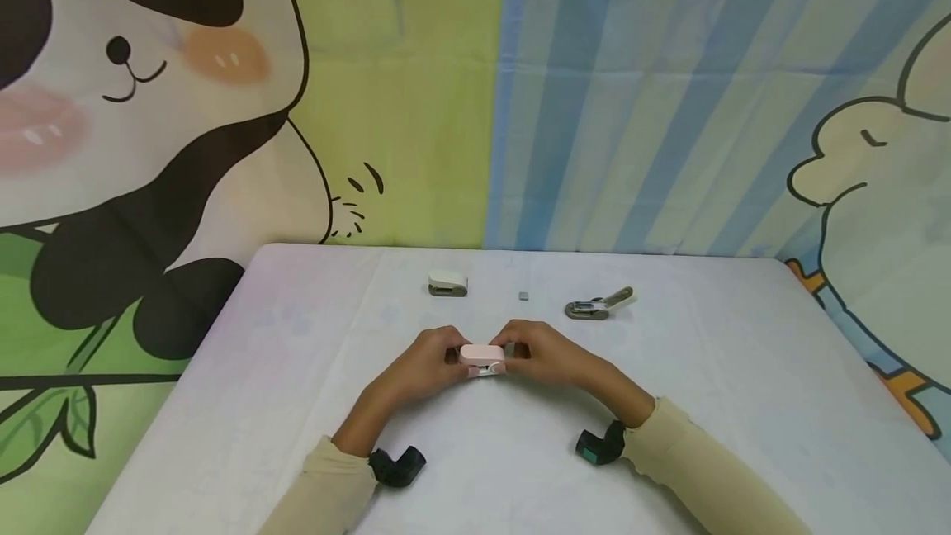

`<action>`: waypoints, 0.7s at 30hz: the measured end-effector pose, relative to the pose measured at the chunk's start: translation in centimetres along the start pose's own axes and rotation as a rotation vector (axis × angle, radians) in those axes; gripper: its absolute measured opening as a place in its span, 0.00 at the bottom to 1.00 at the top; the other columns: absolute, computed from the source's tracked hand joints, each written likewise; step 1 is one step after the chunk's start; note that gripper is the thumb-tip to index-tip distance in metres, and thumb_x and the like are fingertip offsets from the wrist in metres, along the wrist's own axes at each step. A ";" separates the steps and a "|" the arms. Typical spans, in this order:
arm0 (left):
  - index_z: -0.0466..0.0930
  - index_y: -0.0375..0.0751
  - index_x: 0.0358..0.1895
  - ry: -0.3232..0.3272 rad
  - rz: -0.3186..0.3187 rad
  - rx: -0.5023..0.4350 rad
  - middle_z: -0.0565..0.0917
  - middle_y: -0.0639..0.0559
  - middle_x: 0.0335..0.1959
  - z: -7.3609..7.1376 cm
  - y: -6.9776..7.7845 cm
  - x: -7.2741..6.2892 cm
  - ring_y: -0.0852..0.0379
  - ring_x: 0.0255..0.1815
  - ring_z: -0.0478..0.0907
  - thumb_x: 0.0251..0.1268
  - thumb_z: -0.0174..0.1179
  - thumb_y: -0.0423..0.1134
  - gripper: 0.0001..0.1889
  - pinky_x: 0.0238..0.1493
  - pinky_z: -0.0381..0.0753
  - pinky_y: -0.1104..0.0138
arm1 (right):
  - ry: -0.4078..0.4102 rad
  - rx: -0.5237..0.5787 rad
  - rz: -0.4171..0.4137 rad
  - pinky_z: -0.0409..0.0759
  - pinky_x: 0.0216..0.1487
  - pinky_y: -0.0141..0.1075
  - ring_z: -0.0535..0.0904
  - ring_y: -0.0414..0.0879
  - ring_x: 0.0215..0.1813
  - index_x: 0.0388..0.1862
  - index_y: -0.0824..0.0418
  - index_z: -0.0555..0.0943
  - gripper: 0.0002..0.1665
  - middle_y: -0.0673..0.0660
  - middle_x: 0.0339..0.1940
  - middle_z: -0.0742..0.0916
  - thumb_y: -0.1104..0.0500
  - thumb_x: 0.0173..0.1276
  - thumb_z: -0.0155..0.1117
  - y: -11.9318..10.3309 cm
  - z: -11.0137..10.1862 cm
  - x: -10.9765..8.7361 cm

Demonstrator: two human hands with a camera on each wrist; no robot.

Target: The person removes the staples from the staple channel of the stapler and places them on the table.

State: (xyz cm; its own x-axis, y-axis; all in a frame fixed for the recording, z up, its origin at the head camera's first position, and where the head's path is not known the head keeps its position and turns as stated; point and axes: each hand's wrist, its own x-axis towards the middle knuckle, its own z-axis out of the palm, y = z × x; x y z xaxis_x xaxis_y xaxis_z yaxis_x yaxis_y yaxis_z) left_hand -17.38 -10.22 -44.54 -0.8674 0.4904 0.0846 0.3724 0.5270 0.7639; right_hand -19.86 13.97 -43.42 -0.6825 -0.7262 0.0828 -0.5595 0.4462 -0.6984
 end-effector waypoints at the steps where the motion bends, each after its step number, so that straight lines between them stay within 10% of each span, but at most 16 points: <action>1: 0.84 0.37 0.41 -0.004 0.007 0.001 0.77 0.56 0.31 0.1 0.1 -0.1 0.60 0.31 0.71 0.57 0.69 0.32 0.09 0.31 0.72 0.67 | 0.001 0.000 -0.004 0.72 0.30 0.33 0.71 0.39 0.28 0.50 0.54 0.84 0.14 0.45 0.41 0.82 0.55 0.66 0.69 -0.1 0.0 -0.2; 21: 0.82 0.41 0.39 -0.108 0.049 0.016 0.75 0.59 0.29 1.4 0.8 -0.6 0.63 0.29 0.71 0.55 0.73 0.37 0.11 0.29 0.73 0.70 | -0.001 0.030 -0.018 0.71 0.28 0.30 0.70 0.36 0.27 0.46 0.50 0.84 0.14 0.42 0.37 0.82 0.55 0.61 0.73 -0.2 0.2 -2.9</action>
State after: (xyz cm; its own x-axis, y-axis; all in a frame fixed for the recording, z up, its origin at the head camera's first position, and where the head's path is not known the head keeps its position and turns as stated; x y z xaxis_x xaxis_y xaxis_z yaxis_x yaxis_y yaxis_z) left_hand -16.07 -9.12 -44.92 -0.8078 0.5872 0.0519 0.4196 0.5110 0.7503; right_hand -17.68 15.88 -43.68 -0.6718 -0.7346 0.0951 -0.5578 0.4172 -0.7175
